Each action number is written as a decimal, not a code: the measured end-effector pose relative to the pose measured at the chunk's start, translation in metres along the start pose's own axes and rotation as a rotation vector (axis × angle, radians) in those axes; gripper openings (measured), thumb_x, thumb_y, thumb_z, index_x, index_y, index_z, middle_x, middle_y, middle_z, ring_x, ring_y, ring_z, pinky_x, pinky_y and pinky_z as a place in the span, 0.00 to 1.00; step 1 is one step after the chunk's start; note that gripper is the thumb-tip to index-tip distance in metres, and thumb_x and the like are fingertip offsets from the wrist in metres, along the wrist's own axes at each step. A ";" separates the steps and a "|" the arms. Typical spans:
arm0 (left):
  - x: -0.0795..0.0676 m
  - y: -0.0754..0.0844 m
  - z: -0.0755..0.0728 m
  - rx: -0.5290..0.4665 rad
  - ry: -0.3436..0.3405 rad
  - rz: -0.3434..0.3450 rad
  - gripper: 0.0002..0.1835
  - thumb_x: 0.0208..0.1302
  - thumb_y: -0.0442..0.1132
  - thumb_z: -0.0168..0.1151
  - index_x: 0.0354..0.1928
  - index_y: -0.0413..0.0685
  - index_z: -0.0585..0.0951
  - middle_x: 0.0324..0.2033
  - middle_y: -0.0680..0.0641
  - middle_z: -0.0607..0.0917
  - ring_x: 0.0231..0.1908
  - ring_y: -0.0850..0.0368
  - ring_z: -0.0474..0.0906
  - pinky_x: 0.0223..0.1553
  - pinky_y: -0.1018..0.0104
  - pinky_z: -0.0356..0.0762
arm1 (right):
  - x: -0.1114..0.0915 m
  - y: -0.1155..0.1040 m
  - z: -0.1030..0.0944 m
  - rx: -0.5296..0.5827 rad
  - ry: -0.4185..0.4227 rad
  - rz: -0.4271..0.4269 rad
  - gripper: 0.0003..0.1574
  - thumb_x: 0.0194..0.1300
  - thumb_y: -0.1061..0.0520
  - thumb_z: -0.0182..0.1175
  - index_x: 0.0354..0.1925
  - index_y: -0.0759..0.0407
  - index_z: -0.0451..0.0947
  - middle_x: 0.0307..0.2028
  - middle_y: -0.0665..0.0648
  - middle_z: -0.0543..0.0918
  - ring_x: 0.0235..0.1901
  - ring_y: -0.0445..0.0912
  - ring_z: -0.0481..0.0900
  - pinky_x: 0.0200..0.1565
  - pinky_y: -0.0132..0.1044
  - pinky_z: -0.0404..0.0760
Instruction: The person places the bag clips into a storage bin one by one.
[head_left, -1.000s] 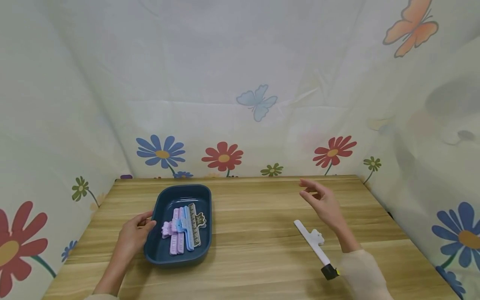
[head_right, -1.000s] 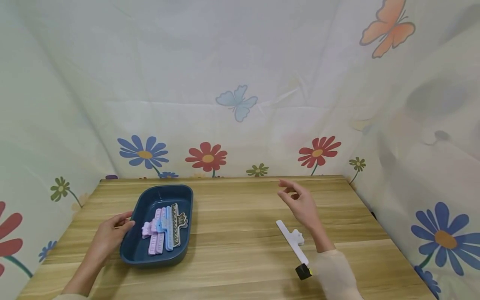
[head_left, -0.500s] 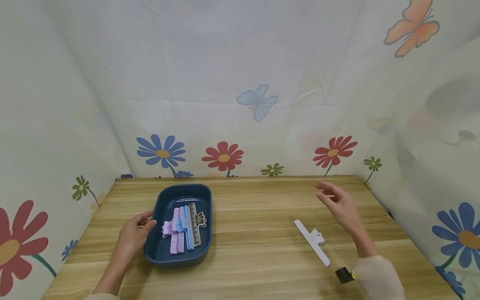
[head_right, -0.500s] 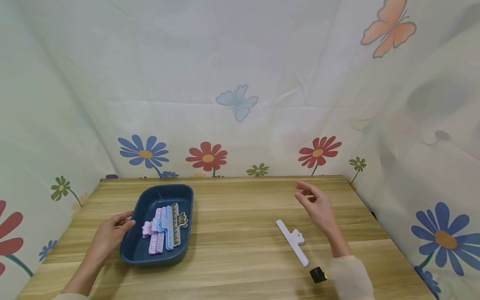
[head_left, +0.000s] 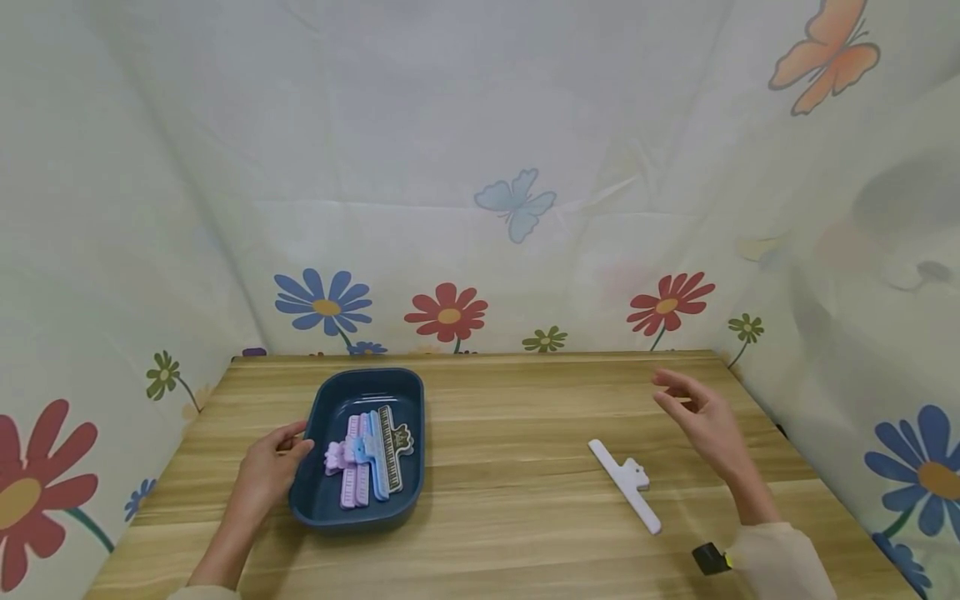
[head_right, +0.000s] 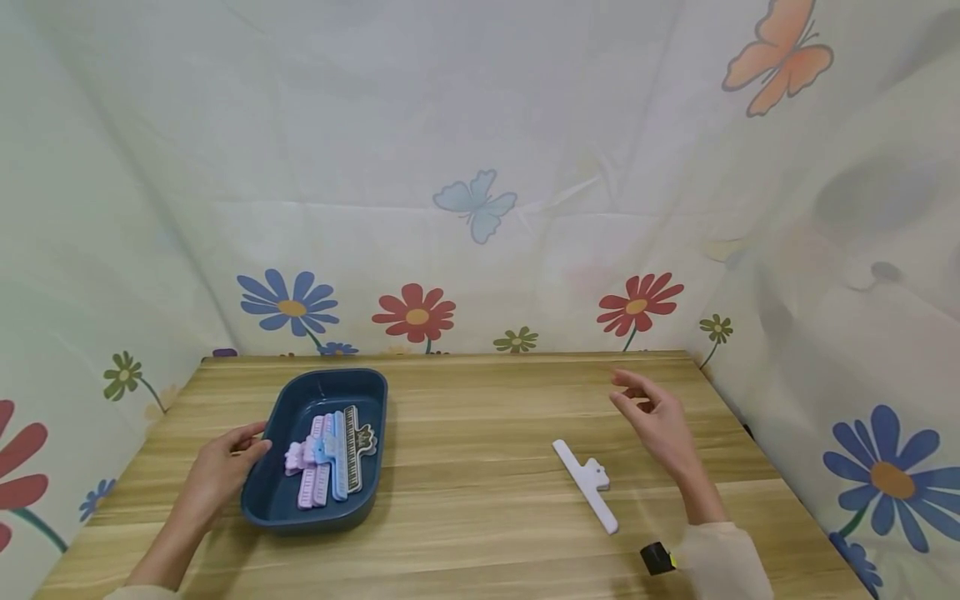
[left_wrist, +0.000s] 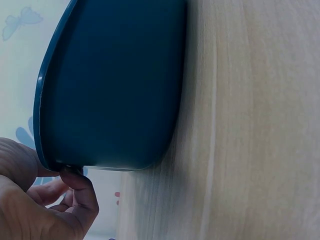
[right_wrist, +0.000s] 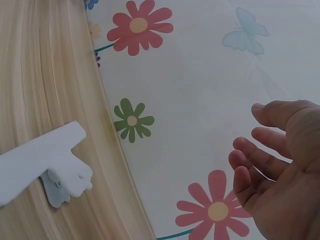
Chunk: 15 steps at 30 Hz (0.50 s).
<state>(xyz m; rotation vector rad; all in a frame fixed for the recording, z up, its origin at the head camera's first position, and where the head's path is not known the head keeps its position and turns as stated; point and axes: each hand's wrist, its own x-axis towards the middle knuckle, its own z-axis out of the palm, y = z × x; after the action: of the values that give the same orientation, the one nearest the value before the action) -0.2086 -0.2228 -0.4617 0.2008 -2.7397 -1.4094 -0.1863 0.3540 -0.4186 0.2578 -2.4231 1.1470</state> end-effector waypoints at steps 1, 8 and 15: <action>0.000 0.000 0.000 0.003 0.001 0.004 0.25 0.78 0.38 0.55 0.69 0.29 0.71 0.54 0.28 0.78 0.51 0.36 0.76 0.54 0.46 0.76 | 0.000 0.001 -0.001 -0.005 0.000 0.001 0.24 0.75 0.59 0.62 0.65 0.66 0.77 0.57 0.66 0.83 0.45 0.32 0.74 0.43 0.20 0.73; 0.001 -0.002 0.000 0.009 0.004 0.012 0.25 0.78 0.38 0.56 0.69 0.29 0.72 0.54 0.28 0.79 0.51 0.35 0.77 0.54 0.44 0.76 | -0.001 0.003 0.000 -0.007 -0.024 -0.023 0.23 0.75 0.61 0.62 0.64 0.67 0.78 0.55 0.66 0.84 0.44 0.33 0.76 0.43 0.22 0.75; 0.002 -0.001 0.001 0.011 0.007 0.012 0.25 0.78 0.38 0.56 0.69 0.29 0.72 0.54 0.28 0.78 0.52 0.35 0.76 0.56 0.42 0.75 | -0.005 0.005 0.001 -0.014 -0.059 -0.014 0.23 0.75 0.61 0.62 0.64 0.66 0.78 0.55 0.65 0.84 0.45 0.35 0.76 0.44 0.22 0.75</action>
<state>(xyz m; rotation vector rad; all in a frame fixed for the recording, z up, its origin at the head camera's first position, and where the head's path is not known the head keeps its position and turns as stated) -0.2104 -0.2232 -0.4634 0.1896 -2.7386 -1.3884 -0.1843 0.3559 -0.4248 0.3077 -2.4762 1.1310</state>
